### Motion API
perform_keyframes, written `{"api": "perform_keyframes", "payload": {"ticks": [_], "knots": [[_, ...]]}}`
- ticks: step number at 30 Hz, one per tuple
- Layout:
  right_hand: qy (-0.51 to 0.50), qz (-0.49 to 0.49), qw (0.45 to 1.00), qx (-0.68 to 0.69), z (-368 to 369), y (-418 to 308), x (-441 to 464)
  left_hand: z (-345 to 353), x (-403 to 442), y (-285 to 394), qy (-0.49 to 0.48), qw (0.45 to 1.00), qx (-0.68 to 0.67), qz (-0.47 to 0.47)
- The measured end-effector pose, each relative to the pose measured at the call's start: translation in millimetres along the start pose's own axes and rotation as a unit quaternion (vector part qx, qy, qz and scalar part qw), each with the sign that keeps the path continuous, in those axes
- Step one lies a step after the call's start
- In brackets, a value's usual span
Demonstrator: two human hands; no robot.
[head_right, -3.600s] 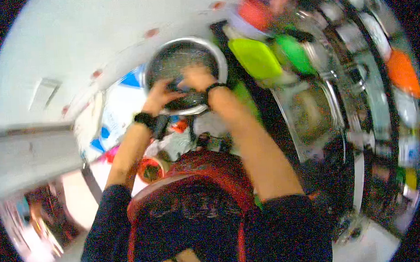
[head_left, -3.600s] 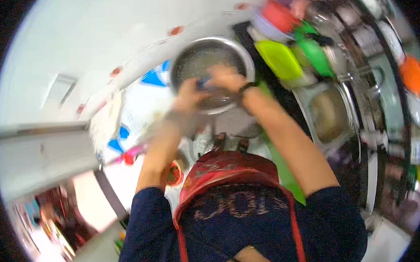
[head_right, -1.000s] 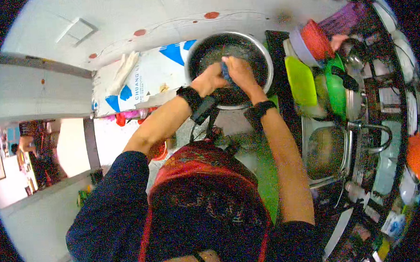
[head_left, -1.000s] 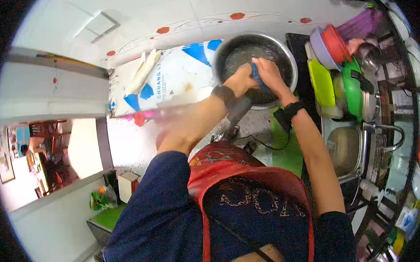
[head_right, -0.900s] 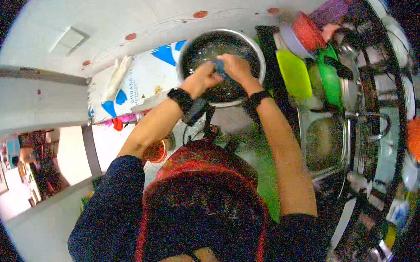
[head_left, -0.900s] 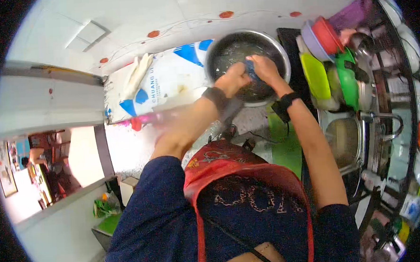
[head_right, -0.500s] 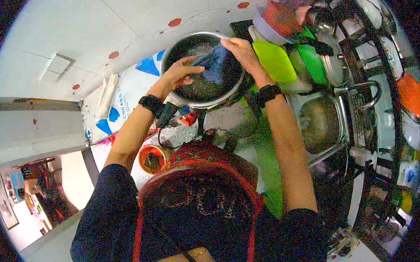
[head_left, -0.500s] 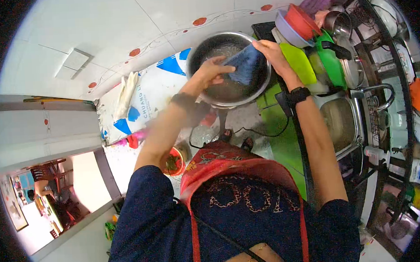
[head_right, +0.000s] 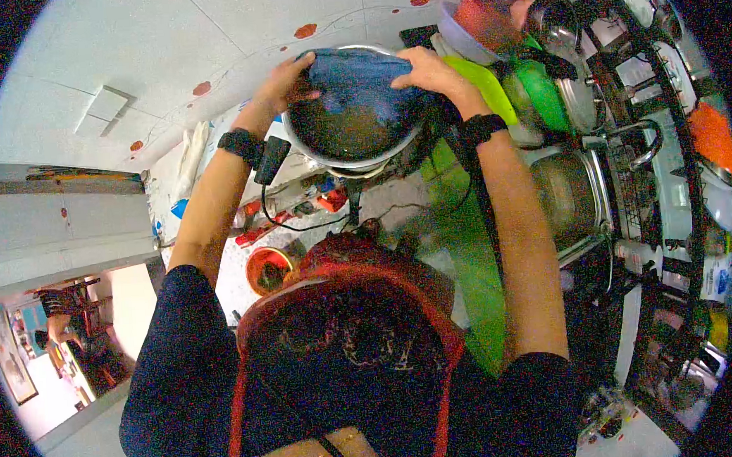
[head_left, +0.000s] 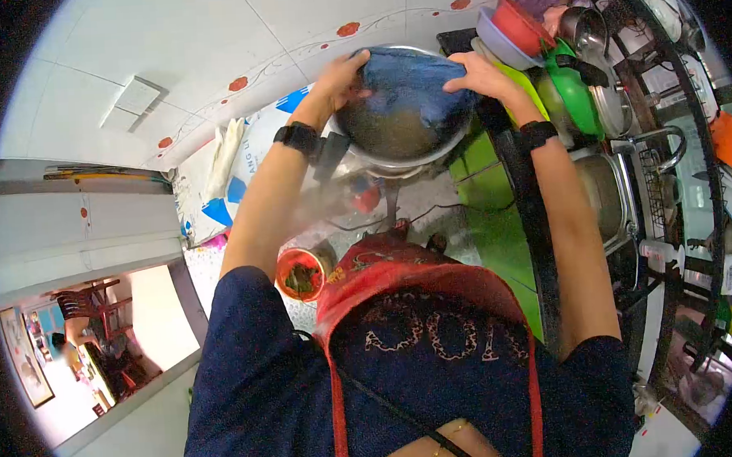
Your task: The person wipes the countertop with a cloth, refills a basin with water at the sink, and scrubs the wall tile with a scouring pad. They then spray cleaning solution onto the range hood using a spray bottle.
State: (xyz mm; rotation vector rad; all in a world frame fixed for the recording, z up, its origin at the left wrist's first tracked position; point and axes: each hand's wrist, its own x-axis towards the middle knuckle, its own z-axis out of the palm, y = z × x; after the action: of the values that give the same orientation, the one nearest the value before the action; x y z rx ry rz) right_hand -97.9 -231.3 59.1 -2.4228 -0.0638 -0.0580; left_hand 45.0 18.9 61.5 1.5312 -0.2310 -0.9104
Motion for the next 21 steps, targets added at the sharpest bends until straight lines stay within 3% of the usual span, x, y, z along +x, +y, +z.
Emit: {"api": "perform_keyframes", "payload": {"ticks": [4, 7, 11, 13, 14, 15, 17, 19, 21], "knots": [[0.075, 0.052, 0.995, -0.045, -8.2, -13.3, 2.0, 2.0, -2.4, 10.5, 0.024, 0.997, -0.056, 0.037], [0.118, 0.041, 0.991, -0.051, -15.0, -18.5, 6.0, -13.4, 3.1, 20.3, -0.04, 0.994, -0.058, 0.081], [0.123, 0.013, 0.99, -0.061, -26.1, -38.1, 13.1, -0.7, -18.7, 52.1, -0.04, 0.985, -0.125, 0.115], [0.121, -0.011, 0.993, -0.008, -29.7, -47.8, 14.7, -1.4, -19.9, 62.8, -0.038, 0.982, -0.131, 0.128], [0.171, -0.039, 0.984, 0.025, -28.4, -50.6, 18.0, -2.5, -17.8, 65.9, -0.036, 0.98, -0.136, 0.14], [0.221, -0.066, 0.971, 0.057, -29.3, -53.3, 19.6, -7.6, -13.8, 69.7, -0.077, 0.977, -0.139, 0.144], [0.21, -0.054, 0.97, 0.11, -37.6, -65.1, 19.3, -15.4, -12.9, 76.4, -0.17, 0.968, -0.126, 0.138], [0.184, -0.005, 0.908, 0.377, -43.5, -96.1, 12.1, 8.5, -38.9, 88.6, -0.159, 0.967, -0.145, 0.138], [0.196, -0.034, 0.89, 0.41, -37.9, -95.0, 18.8, 24.1, -45.2, 88.8, -0.15, 0.965, -0.165, 0.137]]}}
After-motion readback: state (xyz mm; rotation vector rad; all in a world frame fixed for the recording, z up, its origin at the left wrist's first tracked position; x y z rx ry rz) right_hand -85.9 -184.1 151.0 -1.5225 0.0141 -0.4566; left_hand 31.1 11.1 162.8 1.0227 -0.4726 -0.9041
